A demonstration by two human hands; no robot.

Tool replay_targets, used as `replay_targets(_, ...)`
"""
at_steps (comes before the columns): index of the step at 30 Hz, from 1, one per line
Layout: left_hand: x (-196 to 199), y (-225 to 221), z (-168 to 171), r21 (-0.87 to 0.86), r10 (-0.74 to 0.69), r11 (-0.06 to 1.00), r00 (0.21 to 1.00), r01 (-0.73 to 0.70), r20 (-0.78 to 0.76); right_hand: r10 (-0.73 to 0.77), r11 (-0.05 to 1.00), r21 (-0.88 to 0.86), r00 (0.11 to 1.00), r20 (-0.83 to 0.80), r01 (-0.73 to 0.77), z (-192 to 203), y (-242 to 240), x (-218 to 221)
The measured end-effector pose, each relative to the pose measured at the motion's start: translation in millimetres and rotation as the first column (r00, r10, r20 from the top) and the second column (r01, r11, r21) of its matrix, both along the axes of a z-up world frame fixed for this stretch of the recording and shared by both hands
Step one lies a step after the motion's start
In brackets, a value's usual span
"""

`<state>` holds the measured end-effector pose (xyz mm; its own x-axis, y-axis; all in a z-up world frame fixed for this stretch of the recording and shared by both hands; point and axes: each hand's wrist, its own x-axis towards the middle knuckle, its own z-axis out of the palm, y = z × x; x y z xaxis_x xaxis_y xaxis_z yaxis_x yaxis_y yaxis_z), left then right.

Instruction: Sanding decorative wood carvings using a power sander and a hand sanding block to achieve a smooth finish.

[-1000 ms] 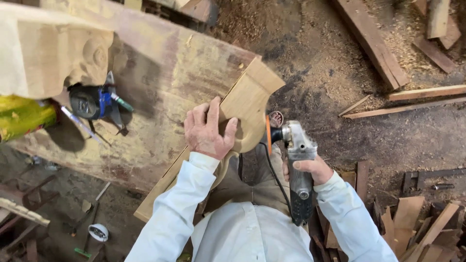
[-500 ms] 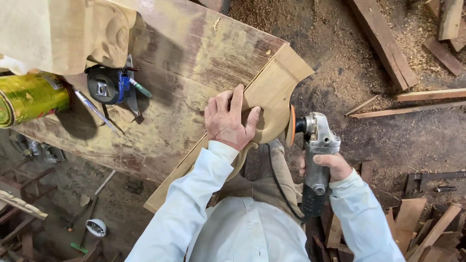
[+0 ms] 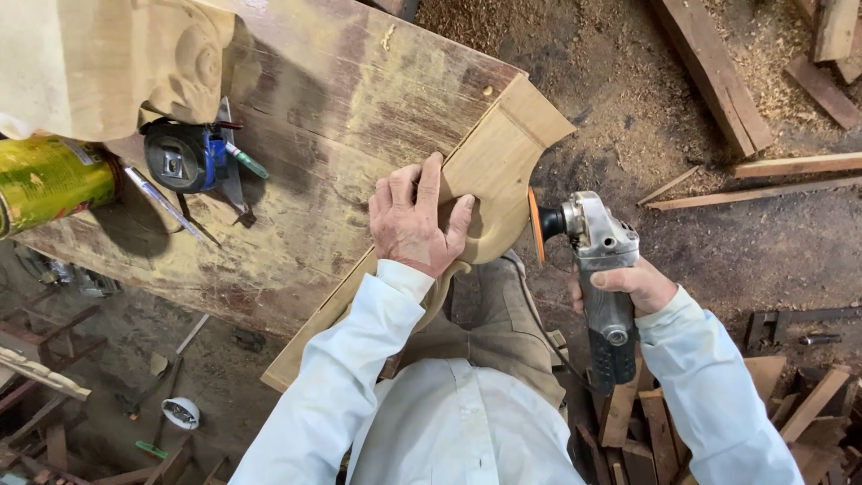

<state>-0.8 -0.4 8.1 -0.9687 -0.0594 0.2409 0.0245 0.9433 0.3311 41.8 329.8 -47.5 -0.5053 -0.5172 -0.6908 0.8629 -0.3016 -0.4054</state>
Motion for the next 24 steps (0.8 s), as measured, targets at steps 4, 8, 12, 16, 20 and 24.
replay_targets(4, 1.1, -0.7, -1.6, 0.011, 0.001, 1.0, 1.0, -0.001, 0.002, -0.05, 0.999, -0.002, 0.998, 0.023, 0.05, 13.4, -13.5, 3.4)
replay_targets(8, 1.3, -0.7, -3.0, 0.02, -0.011, 1.0, 1.0, 0.011, -0.003, -0.11, 0.994, 0.003, 0.993, 0.035, 0.11, 9.2, -28.3, 30.7)
replay_targets(12, 1.9, -0.9, -2.7, 0.003, -0.024, 1.0, 1.0, 0.024, -0.014, -0.238, 0.97, -0.029, 0.97, 0.057, 0.24, -15.6, -45.7, 71.1)
replay_targets(16, 3.9, -1.2, -3.2, 0.002, -0.023, 1.0, 1.0, 0.023, -0.005, -0.38, 0.914, -0.109, 0.919, 0.105, 0.39, -28.0, -69.1, 102.2)
replay_targets(20, 7.3, -3.7, -9.4, 0.006, -0.037, 0.999, 0.999, 0.037, -0.017, -0.464, 0.875, -0.156, 0.886, -0.002, 0.458, -29.9, -97.7, 124.7)
replay_targets(24, 9.3, -5.4, -13.4, 0.008, -0.042, 0.999, 0.999, 0.042, -0.015, -0.504, 0.861, -0.126, 0.859, -0.092, 0.492, -19.2, -107.1, 126.0)
